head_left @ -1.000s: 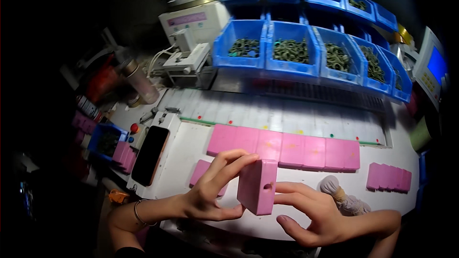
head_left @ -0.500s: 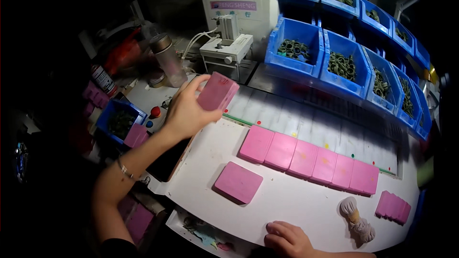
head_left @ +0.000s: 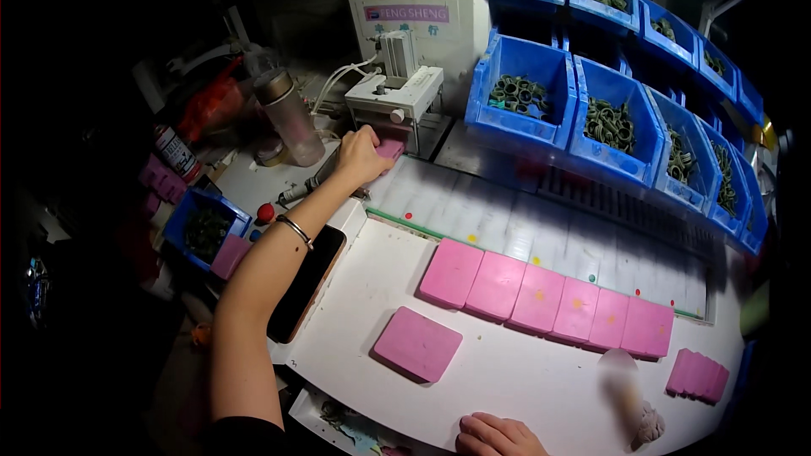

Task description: The person assembles small keychains by placing metal rings into pink plastic molds, wiping the molds with a cloth, and closing them. The person repeatedly opens and closes the molds, places the finished keychains into blue bins, and interacts with a control panel.

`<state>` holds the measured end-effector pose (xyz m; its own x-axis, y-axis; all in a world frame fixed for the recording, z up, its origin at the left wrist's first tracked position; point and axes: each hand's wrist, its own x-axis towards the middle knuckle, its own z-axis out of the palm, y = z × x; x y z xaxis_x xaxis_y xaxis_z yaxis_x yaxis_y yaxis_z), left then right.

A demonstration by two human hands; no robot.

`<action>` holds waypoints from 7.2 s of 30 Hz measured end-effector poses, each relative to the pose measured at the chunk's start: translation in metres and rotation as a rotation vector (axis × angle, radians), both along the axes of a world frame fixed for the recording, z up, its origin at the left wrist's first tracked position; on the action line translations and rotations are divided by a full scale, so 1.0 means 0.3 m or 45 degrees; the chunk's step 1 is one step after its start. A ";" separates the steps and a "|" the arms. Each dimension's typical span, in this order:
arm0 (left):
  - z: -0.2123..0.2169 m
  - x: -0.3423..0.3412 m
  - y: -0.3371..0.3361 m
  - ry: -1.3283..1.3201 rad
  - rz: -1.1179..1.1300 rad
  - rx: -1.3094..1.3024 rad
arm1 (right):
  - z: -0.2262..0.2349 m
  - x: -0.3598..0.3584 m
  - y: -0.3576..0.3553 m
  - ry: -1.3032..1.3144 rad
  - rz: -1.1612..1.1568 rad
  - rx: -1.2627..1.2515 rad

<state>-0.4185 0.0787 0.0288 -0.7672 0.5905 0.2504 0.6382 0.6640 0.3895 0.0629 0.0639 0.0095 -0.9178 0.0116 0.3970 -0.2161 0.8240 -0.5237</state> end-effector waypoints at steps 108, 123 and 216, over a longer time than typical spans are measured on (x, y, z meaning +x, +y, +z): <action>-0.068 1.153 -0.113 -1.172 -0.704 0.534 | -0.035 0.157 0.176 0.307 -0.620 -0.077; -0.037 1.101 -0.109 -0.906 -0.948 0.163 | 0.160 0.143 0.154 -0.092 -0.680 -1.444; -0.034 1.220 -0.183 -0.266 -0.884 0.283 | 0.151 0.349 0.066 -0.692 -0.302 -0.052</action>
<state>-0.0524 0.0237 0.0185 -0.2819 0.9080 0.3100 0.7794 0.0283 0.6259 0.1676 0.0838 0.0548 -0.9598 0.2463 -0.1344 0.2793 0.7939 -0.5401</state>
